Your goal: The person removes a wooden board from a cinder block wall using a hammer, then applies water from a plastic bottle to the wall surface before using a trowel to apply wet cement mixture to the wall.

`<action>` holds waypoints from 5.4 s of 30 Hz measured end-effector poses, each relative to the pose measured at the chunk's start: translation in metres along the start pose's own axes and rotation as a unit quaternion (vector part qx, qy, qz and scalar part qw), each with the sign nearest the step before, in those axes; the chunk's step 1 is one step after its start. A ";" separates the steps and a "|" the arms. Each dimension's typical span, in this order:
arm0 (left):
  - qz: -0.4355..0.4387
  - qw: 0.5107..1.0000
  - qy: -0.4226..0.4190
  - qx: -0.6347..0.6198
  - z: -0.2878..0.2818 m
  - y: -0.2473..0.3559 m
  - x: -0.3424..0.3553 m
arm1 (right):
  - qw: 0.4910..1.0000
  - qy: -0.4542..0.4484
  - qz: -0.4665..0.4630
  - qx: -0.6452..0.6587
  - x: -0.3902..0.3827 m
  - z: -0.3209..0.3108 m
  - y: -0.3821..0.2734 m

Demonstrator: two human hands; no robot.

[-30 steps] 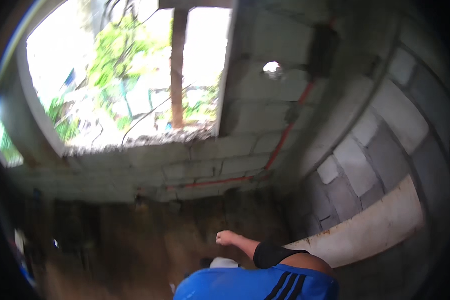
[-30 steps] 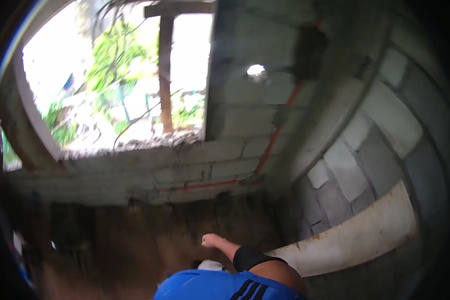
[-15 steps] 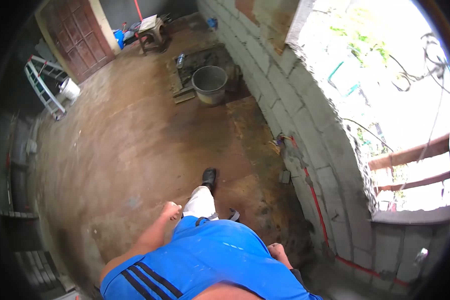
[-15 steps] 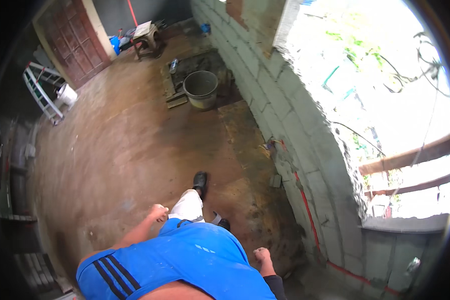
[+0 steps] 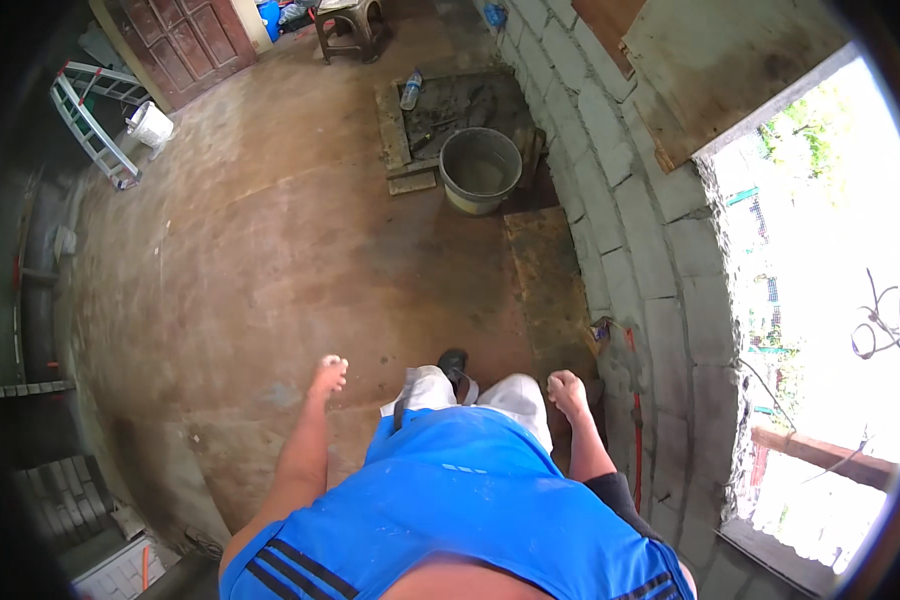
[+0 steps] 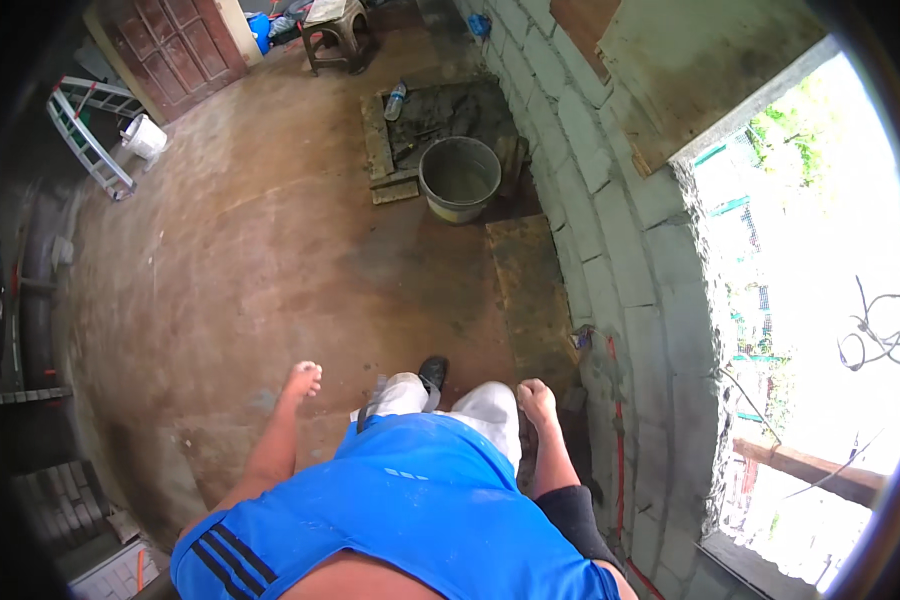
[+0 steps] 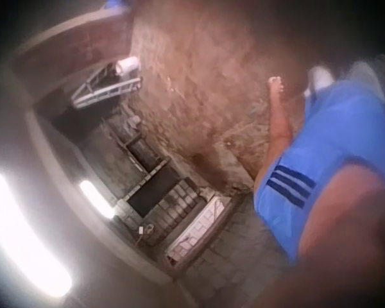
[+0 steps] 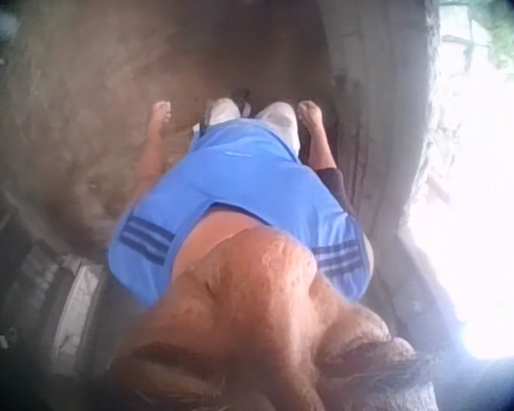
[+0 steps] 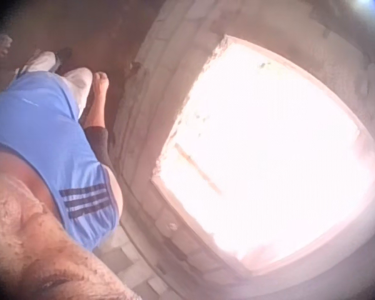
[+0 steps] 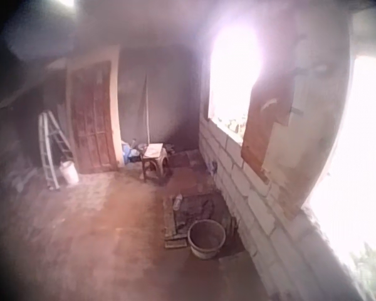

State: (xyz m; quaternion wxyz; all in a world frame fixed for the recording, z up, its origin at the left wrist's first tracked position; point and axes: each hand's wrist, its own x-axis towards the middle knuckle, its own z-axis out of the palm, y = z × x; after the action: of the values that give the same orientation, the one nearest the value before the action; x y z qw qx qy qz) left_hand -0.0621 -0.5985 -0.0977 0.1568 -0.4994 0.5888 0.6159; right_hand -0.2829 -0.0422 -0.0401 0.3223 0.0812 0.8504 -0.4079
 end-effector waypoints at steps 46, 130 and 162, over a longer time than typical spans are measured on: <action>-0.063 0.836 -0.384 0.388 -0.081 0.771 0.500 | 0.907 -0.330 0.149 0.217 0.327 0.288 -0.566; 0.286 0.715 -0.543 0.335 0.221 0.828 0.405 | 0.804 0.443 0.127 0.376 0.495 0.312 -0.700; 0.344 0.355 -0.816 0.299 0.199 0.938 0.275 | 0.735 0.558 -0.077 0.378 0.430 0.191 -0.756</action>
State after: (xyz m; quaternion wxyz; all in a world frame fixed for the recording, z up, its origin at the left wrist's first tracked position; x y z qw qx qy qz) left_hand -1.0048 -0.7735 0.1777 0.4741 0.5745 0.4372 0.5040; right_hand -0.8293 -0.7328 0.0926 -0.2993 0.3439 0.6565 -0.6010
